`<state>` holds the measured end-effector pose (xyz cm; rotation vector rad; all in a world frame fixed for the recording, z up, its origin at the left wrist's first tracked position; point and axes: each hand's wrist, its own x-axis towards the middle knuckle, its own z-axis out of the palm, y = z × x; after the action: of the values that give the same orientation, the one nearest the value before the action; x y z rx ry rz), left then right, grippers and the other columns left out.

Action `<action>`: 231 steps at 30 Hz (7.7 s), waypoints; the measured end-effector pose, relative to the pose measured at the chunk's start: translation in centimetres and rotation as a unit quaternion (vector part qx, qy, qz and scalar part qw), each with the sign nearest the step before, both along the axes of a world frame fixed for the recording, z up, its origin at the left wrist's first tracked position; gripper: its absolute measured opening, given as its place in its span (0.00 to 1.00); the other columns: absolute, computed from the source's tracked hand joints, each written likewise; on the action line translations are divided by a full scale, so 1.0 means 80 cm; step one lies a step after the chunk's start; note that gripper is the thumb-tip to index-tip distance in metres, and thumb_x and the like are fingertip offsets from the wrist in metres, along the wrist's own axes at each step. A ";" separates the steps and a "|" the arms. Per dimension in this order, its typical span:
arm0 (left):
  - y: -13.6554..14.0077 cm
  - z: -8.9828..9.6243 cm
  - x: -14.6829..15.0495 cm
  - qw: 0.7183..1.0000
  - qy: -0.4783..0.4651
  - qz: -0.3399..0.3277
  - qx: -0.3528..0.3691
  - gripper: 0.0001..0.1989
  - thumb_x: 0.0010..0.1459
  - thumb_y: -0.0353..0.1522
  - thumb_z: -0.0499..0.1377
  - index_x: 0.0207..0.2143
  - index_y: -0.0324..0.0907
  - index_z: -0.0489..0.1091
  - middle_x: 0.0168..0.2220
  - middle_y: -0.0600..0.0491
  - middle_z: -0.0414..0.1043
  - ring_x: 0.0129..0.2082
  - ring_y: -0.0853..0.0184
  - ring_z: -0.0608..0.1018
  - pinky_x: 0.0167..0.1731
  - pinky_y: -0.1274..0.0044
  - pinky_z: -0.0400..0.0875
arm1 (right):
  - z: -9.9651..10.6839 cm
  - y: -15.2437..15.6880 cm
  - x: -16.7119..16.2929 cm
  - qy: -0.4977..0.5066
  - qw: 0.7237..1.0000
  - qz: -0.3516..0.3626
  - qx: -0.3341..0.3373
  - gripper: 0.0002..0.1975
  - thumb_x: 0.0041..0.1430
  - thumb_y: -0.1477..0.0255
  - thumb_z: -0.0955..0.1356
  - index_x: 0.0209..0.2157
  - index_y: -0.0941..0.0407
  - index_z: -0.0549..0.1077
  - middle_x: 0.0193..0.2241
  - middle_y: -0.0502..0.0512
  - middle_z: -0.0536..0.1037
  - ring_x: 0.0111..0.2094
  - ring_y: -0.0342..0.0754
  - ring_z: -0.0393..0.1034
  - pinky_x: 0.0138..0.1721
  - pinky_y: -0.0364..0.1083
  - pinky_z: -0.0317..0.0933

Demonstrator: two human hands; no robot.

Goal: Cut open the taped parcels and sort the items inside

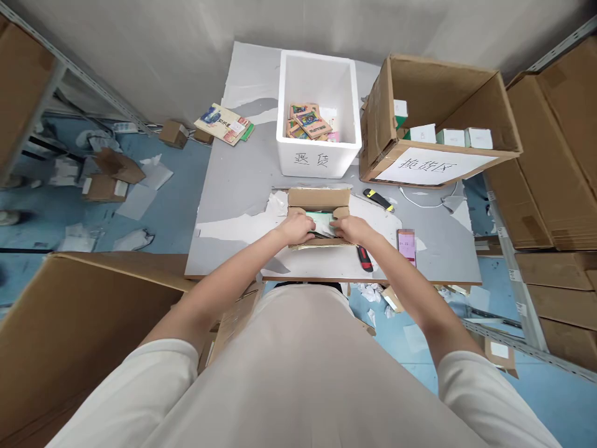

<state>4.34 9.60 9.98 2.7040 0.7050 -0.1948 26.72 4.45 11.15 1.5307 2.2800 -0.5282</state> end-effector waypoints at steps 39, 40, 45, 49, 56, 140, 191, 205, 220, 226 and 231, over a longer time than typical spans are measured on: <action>-0.030 -0.075 -0.066 0.962 -0.045 0.268 -0.017 0.72 0.35 0.59 0.63 0.68 0.30 0.29 0.68 0.29 0.38 0.68 0.42 0.44 0.62 0.49 0.35 | 0.015 0.012 -0.099 0.097 0.987 0.031 0.125 0.20 0.63 0.65 0.66 0.54 0.57 0.67 0.55 0.63 0.69 0.52 0.55 0.67 0.51 0.58 0.64; -0.030 -0.074 -0.065 0.961 -0.047 0.271 -0.017 0.71 0.35 0.59 0.63 0.68 0.31 0.29 0.68 0.29 0.39 0.68 0.42 0.45 0.62 0.49 0.35 | 0.011 0.020 -0.116 0.099 0.987 0.039 0.119 0.19 0.63 0.65 0.66 0.53 0.57 0.68 0.53 0.60 0.70 0.49 0.52 0.69 0.48 0.56 0.66; -0.030 -0.070 -0.061 0.960 -0.053 0.275 -0.017 0.68 0.35 0.56 0.65 0.68 0.35 0.35 0.66 0.29 0.43 0.67 0.42 0.48 0.60 0.46 0.36 | -0.006 0.036 -0.157 0.098 0.989 0.064 0.090 0.19 0.63 0.64 0.66 0.53 0.58 0.68 0.51 0.59 0.71 0.47 0.50 0.70 0.47 0.54 0.68; -0.031 -0.066 -0.059 0.955 -0.053 0.291 -0.026 0.67 0.34 0.55 0.66 0.68 0.35 0.37 0.66 0.30 0.45 0.67 0.43 0.49 0.61 0.46 0.35 | 0.002 0.040 -0.150 0.101 0.989 0.077 0.082 0.19 0.63 0.64 0.66 0.53 0.57 0.68 0.51 0.58 0.71 0.47 0.50 0.70 0.47 0.55 0.68; -0.023 -0.064 -0.056 0.953 -0.051 0.297 -0.034 0.71 0.33 0.55 0.67 0.68 0.33 0.33 0.66 0.30 0.45 0.66 0.42 0.50 0.62 0.48 0.33 | 0.051 0.054 -0.051 0.198 0.968 0.021 0.150 0.23 0.54 0.62 0.69 0.49 0.58 0.70 0.53 0.65 0.64 0.50 0.59 0.64 0.46 0.54 0.64; -0.099 -0.042 -0.008 0.909 -0.340 0.218 -0.105 0.32 0.58 0.28 0.49 0.65 0.42 0.50 0.67 0.42 0.48 0.67 0.56 0.54 0.60 0.60 0.60 | -0.053 -0.139 -0.014 0.421 0.852 -0.215 0.227 0.21 0.63 0.60 0.64 0.54 0.53 0.71 0.54 0.62 0.73 0.54 0.55 0.69 0.52 0.57 0.67; -0.136 0.034 0.004 0.540 -0.576 0.314 -0.527 0.38 0.53 0.61 0.51 0.53 0.42 0.66 0.51 0.43 0.72 0.55 0.50 0.72 0.52 0.56 0.69 | 0.154 0.039 -0.013 0.618 0.755 -0.169 0.136 0.27 0.56 0.43 0.63 0.49 0.47 0.66 0.46 0.54 0.73 0.45 0.50 0.70 0.41 0.52 0.70; -0.141 0.028 0.013 0.615 -0.543 0.374 -0.432 0.52 0.49 0.58 0.59 0.67 0.51 0.35 0.65 0.41 0.55 0.58 0.56 0.70 0.51 0.64 0.71 | 0.127 0.035 -0.018 0.598 0.745 -0.201 0.215 0.27 0.56 0.45 0.64 0.50 0.48 0.67 0.47 0.53 0.72 0.48 0.50 0.69 0.46 0.51 0.68; -0.153 0.039 0.012 0.459 -0.569 0.393 -0.558 0.39 0.52 0.60 0.54 0.50 0.36 0.69 0.49 0.38 0.75 0.49 0.51 0.77 0.50 0.60 0.71 | 0.146 0.031 -0.026 0.697 0.669 -0.236 0.105 0.22 0.48 0.50 0.73 0.40 0.48 0.70 0.42 0.50 0.77 0.40 0.48 0.73 0.37 0.48 0.70; -0.154 0.038 0.013 0.495 -0.592 0.391 -0.502 0.45 0.46 0.48 0.68 0.62 0.47 0.53 0.53 0.43 0.71 0.50 0.58 0.77 0.49 0.65 0.71 | 0.130 0.036 -0.020 0.665 0.681 -0.253 0.172 0.23 0.50 0.50 0.71 0.43 0.49 0.70 0.39 0.50 0.75 0.40 0.48 0.72 0.38 0.48 0.71; -0.153 0.036 0.014 0.492 -0.601 0.376 -0.505 0.36 0.49 0.52 0.64 0.55 0.46 0.58 0.48 0.46 0.74 0.42 0.61 0.80 0.45 0.67 0.73 | 0.131 0.031 -0.011 0.632 0.729 -0.187 0.184 0.32 0.49 0.45 0.69 0.52 0.46 0.67 0.49 0.53 0.72 0.50 0.54 0.69 0.45 0.53 0.69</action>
<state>5.42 -2.61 12.89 0.7255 0.7528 1.0460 25.83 6.97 21.61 2.2592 3.0972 -1.7830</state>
